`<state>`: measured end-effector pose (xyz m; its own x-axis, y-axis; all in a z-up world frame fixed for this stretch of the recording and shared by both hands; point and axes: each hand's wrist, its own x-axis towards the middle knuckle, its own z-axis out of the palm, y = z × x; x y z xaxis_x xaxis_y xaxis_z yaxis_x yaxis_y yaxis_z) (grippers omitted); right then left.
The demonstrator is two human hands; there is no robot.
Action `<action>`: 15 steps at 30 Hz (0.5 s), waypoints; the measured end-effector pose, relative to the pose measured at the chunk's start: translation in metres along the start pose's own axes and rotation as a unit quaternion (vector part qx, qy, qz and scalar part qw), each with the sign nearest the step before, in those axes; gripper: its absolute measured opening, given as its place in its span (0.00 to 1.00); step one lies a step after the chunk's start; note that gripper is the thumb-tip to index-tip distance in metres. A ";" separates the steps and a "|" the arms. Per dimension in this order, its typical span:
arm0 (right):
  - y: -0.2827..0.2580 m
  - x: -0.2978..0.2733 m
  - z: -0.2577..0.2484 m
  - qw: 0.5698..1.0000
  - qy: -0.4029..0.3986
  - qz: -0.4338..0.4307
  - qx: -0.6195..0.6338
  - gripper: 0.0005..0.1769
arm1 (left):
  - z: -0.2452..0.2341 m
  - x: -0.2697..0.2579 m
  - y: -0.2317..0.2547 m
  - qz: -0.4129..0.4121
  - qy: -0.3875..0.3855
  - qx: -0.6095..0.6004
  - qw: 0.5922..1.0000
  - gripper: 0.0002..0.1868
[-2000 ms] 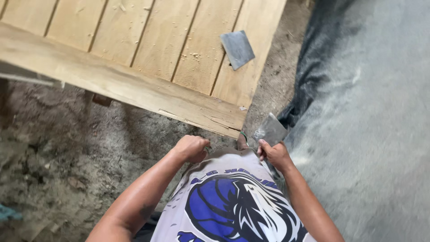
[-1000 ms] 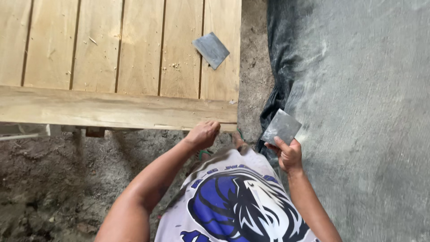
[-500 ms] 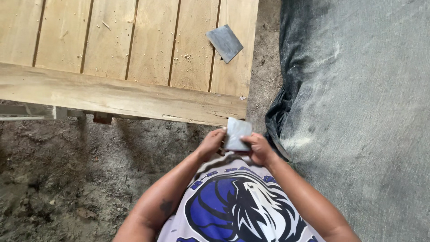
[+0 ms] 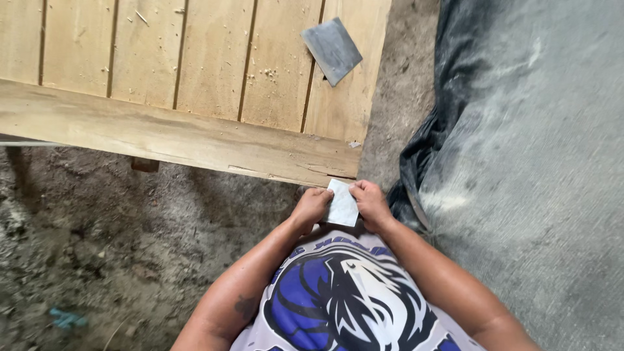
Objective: The person uses a small metal scraper and various pieces of sandpaper to smooth the surface, grooves, and edges of a wooden door frame.
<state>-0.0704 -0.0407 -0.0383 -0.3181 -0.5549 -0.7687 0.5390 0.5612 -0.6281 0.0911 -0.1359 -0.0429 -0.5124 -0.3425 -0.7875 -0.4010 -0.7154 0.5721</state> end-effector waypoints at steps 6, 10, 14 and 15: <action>-0.007 -0.002 -0.003 1.000 -0.009 0.014 0.023 0.10 | 0.002 0.004 -0.003 0.004 0.004 -0.045 0.999 0.15; -0.008 0.006 0.000 0.999 -0.008 0.040 0.016 0.10 | -0.001 0.008 0.004 -0.057 0.039 -0.054 0.996 0.16; -0.012 0.005 0.011 1.000 0.002 0.010 -0.014 0.10 | -0.007 0.007 0.019 -0.088 0.062 -0.045 0.993 0.19; -0.016 0.004 0.012 0.999 0.011 0.014 -0.029 0.10 | -0.008 0.006 0.022 -0.102 0.061 -0.052 0.992 0.20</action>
<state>-0.0713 -0.0590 -0.0297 -0.3208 -0.5247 -0.7885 0.5019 0.6118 -0.6113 0.0855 -0.1587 -0.0366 -0.3304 -0.2498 -0.9102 -0.4043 -0.8339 0.3757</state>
